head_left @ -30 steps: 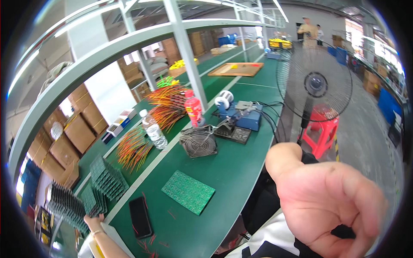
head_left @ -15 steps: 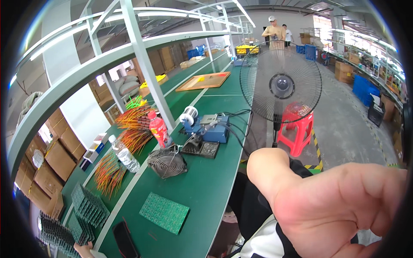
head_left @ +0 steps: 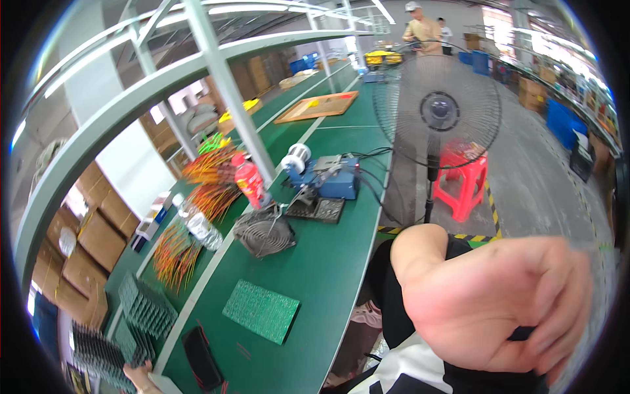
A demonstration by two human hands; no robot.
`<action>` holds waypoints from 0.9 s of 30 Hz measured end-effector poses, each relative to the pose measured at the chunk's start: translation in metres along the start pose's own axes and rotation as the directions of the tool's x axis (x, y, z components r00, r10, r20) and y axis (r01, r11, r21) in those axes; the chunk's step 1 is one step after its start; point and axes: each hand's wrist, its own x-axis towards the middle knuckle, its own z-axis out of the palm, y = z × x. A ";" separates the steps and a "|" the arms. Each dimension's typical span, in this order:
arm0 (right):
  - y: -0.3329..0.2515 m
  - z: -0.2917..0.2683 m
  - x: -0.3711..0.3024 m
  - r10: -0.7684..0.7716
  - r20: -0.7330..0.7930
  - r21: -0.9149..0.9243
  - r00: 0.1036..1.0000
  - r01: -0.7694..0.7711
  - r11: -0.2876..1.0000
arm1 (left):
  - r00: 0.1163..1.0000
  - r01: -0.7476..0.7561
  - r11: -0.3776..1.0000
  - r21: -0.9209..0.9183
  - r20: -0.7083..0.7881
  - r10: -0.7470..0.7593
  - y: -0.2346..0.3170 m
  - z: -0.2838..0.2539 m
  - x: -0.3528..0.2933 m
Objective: The person organizes circuit boards and wire bundles by hand on an assembly workbench.
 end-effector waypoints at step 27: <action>0.031 -0.030 -0.289 0.719 0.647 -0.410 0.253 -0.679 0.608 | 0.793 -0.173 0.841 0.512 -0.434 0.427 0.192 0.027 -0.096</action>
